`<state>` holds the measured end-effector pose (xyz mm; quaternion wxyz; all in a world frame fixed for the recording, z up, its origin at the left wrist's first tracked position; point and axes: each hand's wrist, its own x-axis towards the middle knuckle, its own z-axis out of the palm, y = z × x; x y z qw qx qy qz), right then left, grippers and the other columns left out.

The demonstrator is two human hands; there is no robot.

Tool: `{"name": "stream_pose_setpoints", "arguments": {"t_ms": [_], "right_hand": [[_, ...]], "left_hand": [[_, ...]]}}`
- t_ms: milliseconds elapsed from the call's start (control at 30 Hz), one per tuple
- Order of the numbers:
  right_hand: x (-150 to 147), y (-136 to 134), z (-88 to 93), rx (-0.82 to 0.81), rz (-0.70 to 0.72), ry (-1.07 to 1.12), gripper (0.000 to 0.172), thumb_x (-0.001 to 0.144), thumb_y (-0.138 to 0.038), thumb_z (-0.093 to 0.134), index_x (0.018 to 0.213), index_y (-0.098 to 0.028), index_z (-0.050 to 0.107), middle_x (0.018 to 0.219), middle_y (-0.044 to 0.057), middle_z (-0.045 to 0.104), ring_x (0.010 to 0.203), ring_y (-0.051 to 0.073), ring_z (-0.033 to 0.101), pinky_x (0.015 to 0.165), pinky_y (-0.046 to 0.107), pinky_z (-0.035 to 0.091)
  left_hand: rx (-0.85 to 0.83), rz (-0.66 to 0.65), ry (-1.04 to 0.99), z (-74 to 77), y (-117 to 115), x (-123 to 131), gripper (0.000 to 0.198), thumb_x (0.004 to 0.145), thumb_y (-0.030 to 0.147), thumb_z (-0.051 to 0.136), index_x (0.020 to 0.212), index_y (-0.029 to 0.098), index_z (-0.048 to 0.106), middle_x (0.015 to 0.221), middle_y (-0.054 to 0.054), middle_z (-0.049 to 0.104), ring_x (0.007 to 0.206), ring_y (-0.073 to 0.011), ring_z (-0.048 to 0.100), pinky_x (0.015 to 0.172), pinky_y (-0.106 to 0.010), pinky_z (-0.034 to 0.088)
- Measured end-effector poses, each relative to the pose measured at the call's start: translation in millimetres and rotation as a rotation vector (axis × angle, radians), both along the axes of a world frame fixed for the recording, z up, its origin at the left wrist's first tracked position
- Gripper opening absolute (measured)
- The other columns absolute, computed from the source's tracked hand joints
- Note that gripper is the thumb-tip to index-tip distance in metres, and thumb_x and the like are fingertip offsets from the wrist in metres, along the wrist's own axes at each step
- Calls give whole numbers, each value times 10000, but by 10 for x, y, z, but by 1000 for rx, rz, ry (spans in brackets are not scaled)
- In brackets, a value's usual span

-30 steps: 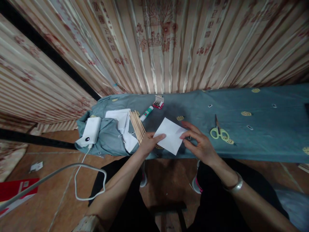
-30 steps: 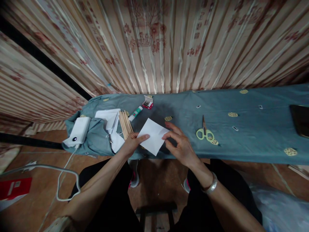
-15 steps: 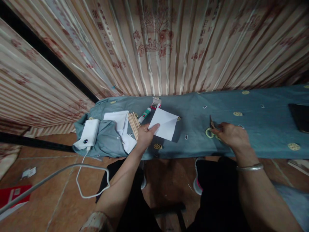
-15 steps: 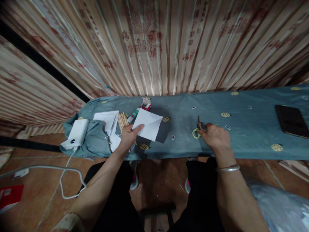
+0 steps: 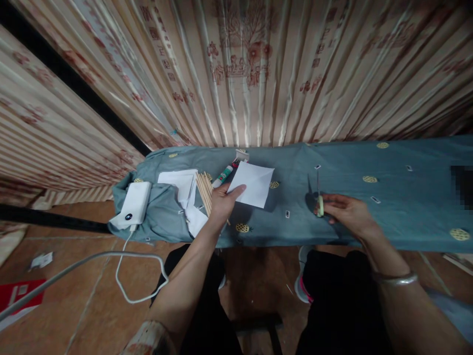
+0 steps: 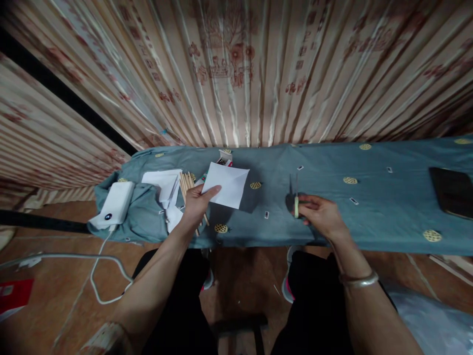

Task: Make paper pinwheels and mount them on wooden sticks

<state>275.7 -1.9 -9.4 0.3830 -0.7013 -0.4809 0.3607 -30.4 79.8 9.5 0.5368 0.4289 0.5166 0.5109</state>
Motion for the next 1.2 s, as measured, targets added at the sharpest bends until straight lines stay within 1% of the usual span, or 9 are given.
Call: {"name": "stream_pose_setpoints", "arguments": {"t_ms": [67,167,300,433,567,733,933,1067,1200], "right_hand": [[-159,6,35,-70,19,363,342,671,-444,770,922,-218,713,810,75,761,690,225,711,468,273,504],[-435,23,24,-58,-26,707,335,630,-395,834,911,-243,734,841,52,769,699,198,717,626,307,594],[-684,72,-32,-36,-48,905,329,609,-374,878,870,-225,743,813,37,759,692,157,705,653,254,598],[-794,131,0,9,-112,1038,345,563,-379,912,806,-214,731,751,-4,731,654,107,673,621,185,565],[-876,171,70,57,-179,1051,343,552,-306,910,828,-214,730,796,-25,724,621,78,631,548,167,522],[-960,202,107,16,-229,1002,338,524,-214,896,817,-183,730,799,-16,722,601,68,607,473,153,462],[-976,255,82,33,-283,970,301,503,-176,888,743,-188,708,740,-32,695,569,59,572,453,150,425],[-959,204,74,71,-153,930,325,568,-341,902,803,-207,723,701,-24,687,569,70,569,485,169,434],[-957,61,54,10,54,807,458,636,-524,842,942,-197,745,761,49,737,586,101,574,482,199,413]], "left_hand": [[-14,2,-32,0,16,23,365,546,382,840,802,128,780,726,-42,740,635,-175,640,622,-289,498],[-23,-24,-92,9,13,95,349,534,372,847,777,132,777,727,-40,739,642,-170,636,651,-292,495],[-78,-68,-166,13,-25,237,300,494,341,855,683,134,747,649,-17,697,577,-137,584,597,-264,447],[-126,-138,-158,-14,-73,371,279,502,343,840,641,127,730,583,-5,645,536,-119,534,547,-246,387],[-148,-188,-148,-26,-104,458,262,487,332,828,616,128,726,560,6,618,522,-110,502,536,-243,369],[-170,-231,-132,-41,-112,469,259,481,333,830,586,124,717,538,10,601,512,-100,485,517,-229,338],[-144,-196,-170,-88,-118,448,275,519,365,839,619,131,736,559,12,622,524,-95,491,535,-230,358],[-60,-109,-163,-71,-34,368,258,549,364,846,634,146,738,572,20,644,526,-91,505,536,-226,374],[44,-5,-161,-14,120,171,257,589,362,847,728,165,760,685,1,717,592,-122,588,602,-253,460]]}}
